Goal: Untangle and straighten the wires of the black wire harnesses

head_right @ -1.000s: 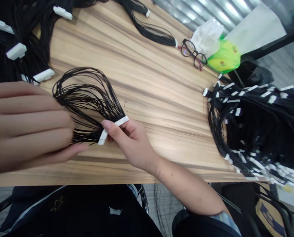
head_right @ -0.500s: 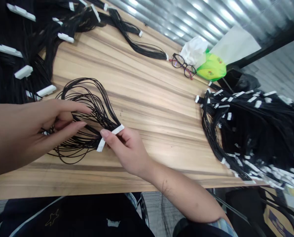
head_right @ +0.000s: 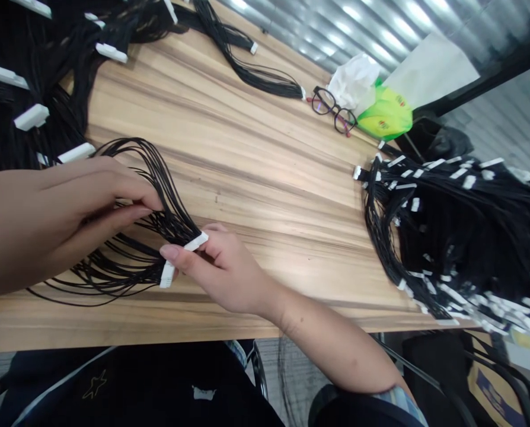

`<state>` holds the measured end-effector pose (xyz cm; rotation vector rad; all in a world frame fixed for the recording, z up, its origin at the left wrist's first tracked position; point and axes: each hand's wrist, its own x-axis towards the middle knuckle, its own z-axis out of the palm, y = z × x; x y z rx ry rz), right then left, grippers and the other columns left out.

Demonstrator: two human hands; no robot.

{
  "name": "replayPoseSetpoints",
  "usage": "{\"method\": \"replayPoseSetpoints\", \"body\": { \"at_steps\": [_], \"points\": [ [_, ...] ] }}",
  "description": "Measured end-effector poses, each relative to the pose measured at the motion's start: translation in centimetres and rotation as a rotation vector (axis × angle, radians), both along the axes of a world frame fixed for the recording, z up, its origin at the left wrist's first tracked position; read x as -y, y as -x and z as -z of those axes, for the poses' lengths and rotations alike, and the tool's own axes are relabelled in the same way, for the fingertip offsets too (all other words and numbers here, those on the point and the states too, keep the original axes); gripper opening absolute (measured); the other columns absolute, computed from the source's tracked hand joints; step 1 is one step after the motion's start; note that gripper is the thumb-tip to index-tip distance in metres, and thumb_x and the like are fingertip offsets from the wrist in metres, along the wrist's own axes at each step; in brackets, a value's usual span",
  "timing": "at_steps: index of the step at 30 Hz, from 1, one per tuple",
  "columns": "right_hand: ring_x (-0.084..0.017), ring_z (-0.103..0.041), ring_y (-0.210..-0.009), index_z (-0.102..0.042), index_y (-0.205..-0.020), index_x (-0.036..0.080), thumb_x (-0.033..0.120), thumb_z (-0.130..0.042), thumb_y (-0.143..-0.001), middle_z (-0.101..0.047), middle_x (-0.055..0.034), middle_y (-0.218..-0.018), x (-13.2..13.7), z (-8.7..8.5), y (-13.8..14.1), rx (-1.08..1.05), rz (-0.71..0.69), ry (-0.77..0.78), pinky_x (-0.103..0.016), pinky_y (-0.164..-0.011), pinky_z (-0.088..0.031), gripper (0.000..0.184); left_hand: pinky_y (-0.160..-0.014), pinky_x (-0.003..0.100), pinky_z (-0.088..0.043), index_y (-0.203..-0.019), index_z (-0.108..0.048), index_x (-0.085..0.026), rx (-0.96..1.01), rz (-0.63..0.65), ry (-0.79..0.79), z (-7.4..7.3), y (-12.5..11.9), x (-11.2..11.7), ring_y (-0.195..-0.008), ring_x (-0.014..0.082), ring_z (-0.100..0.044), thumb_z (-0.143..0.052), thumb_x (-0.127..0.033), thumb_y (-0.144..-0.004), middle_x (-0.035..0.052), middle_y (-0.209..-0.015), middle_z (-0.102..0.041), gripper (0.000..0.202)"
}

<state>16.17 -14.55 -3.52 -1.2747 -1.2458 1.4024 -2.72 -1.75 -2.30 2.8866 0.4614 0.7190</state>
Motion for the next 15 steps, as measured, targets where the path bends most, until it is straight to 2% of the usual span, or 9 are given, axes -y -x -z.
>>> {"method": "replayPoseSetpoints", "body": {
  "at_steps": [2, 5, 15],
  "points": [
    [-0.012, -0.049, -0.066, -0.063, -0.069, 0.020, 0.058, -0.058, -0.099, -0.049, 0.0028, -0.066, 0.02, 0.04, -0.08, 0.001, -0.036, 0.025, -0.028, -0.068, -0.048, 0.049, -0.057, 0.017, -0.045, -0.110, -0.061, -0.023, 0.021, 0.012, 0.034, 0.00, 0.13, -0.02, -0.089, 0.0073, -0.068, -0.038, -0.034, -0.112, -0.0051, -0.101, -0.069, 0.026],
    [-0.012, -0.050, -0.065, -0.065, -0.071, 0.021, 0.062, -0.055, -0.099, -0.049, 0.0032, -0.063, 0.07, 0.13, -0.22, 0.030, -0.071, 0.048, -0.030, -0.072, -0.052, 0.050, -0.056, 0.017, -0.045, -0.108, -0.061, -0.024, 0.033, 0.030, 0.043, -0.09, 0.34, 0.00, -0.086, 0.0062, -0.067, -0.040, -0.032, -0.112, -0.0062, -0.100, -0.069, 0.022],
    [-0.011, -0.049, -0.065, -0.060, -0.069, 0.021, 0.057, -0.060, -0.098, -0.049, 0.0039, -0.065, 0.08, 0.28, -0.04, -0.003, -0.037, 0.008, -0.027, -0.068, -0.047, 0.047, -0.053, 0.021, -0.044, -0.108, -0.061, -0.027, 0.057, 0.061, -0.001, -0.13, 0.30, 0.42, -0.082, 0.0071, -0.070, -0.044, -0.028, -0.110, -0.0081, -0.104, -0.074, 0.017]
  ]
}}
